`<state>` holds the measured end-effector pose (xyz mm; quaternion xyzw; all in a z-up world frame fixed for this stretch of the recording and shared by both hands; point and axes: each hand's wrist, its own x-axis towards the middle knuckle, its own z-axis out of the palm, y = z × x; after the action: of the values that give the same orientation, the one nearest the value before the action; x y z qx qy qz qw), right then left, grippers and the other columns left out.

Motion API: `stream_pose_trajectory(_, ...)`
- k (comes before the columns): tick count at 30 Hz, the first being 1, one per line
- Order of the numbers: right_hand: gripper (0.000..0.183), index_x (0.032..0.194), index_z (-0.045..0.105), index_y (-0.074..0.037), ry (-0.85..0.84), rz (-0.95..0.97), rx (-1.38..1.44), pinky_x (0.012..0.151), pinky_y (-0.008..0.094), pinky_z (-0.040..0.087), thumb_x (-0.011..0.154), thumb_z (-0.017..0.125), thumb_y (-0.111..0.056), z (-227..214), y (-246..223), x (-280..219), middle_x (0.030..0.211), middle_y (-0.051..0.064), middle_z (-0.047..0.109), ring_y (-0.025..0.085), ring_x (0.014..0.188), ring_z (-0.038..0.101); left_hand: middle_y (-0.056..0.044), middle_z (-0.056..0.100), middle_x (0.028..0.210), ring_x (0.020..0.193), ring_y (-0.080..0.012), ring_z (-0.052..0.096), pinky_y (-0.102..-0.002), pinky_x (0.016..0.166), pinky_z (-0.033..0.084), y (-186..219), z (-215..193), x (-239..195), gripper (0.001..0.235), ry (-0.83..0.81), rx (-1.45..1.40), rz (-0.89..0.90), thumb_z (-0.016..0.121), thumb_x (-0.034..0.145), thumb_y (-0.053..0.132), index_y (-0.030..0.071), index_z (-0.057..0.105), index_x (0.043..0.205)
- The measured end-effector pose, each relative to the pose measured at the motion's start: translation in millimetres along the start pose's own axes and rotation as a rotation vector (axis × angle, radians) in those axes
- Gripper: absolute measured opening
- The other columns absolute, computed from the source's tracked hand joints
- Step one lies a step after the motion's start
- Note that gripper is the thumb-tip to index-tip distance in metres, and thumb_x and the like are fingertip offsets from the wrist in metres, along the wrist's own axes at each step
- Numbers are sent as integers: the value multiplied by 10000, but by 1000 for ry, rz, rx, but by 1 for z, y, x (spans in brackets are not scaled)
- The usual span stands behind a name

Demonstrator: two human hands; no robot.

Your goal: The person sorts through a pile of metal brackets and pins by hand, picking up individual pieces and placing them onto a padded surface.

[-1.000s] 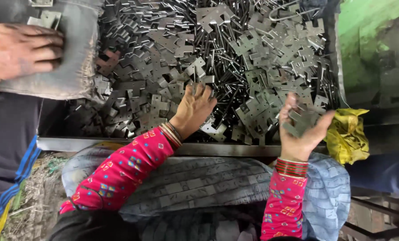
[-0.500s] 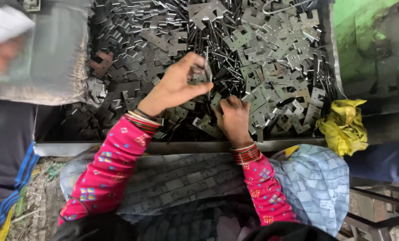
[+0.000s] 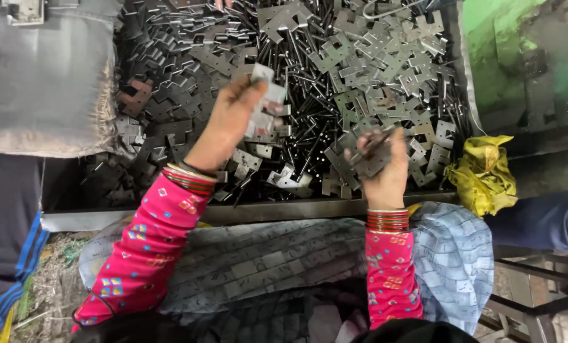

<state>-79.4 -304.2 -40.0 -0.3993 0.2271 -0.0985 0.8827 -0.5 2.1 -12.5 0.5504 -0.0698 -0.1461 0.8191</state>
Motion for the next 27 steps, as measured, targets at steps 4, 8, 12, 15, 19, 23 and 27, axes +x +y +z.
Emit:
stream_pose_trajectory(4, 188, 1128, 599, -116, -292, 119, -109, 883, 478, 560, 1051, 688, -262, 5, 12, -12, 1144, 46, 691, 189, 1002, 654, -103, 736, 938, 641, -244, 729, -360, 481, 579, -21, 39, -2, 558, 64, 206, -47, 586, 952, 343, -26, 429, 1340)
stream_pose_trajectory(8, 350, 1178, 652, -107, -152, 288, -235, 871, 493, 562, 959, 627, -378, 21, 50, -26, 1139, 76, 700, 245, 1014, 690, -240, 712, 845, 749, -366, 728, -432, 661, 592, -59, 75, -35, 719, -34, 809, 82, 681, 952, 332, -74, 346, 1442)
stream_pose_trajectory(12, 514, 1423, 629, -3, -266, 39, -374, 1065, 272, 488, 1069, 645, -376, 19, 73, -26, 1457, 93, 644, 134, 1290, 601, -262, 693, 863, 788, -452, 696, -511, 690, 554, -86, 76, -43, 688, -23, 1096, 352, 587, 811, 57, -81, 375, 1452)
stream_pose_trajectory(15, 482, 1321, 671, -56, -269, -217, -976, 940, 315, 516, 974, 701, -389, 35, 37, -37, 1192, 88, 741, 184, 1077, 661, -233, 708, 870, 777, -443, 690, -536, 713, 539, -72, 61, -31, 521, 97, 1110, 422, 610, 887, 50, 3, 491, 1392)
stream_pose_trajectory(19, 394, 1102, 759, -55, -10, -629, -1456, 841, 399, 545, 921, 775, -405, 0, 20, 10, 1011, 172, 762, 303, 956, 735, -210, 699, 835, 690, -408, 684, -516, 622, 533, -11, 46, -32, 523, 178, 1276, 545, 643, 816, 61, -18, 526, 1319)
stream_pose_trajectory(23, 322, 1094, 758, -69, -101, -1083, -1684, 900, 503, 517, 959, 826, -354, -44, 21, 62, 1063, 202, 719, 415, 1013, 666, -103, 705, 782, 681, -293, 708, -428, 585, 538, 46, 3, -27, 411, 422, 1710, 519, 682, 800, 79, 95, 630, 1208)
stream_pose_trajectory(27, 342, 1014, 770, -120, 21, -1043, -1861, 832, 532, 500, 855, 865, -408, -56, 28, 71, 1075, 179, 694, 408, 1032, 643, -57, 707, 785, 700, -219, 719, -344, 573, 540, 71, -91, -24, 48, 824, 2124, 272, 719, 825, 174, 151, 720, 867)
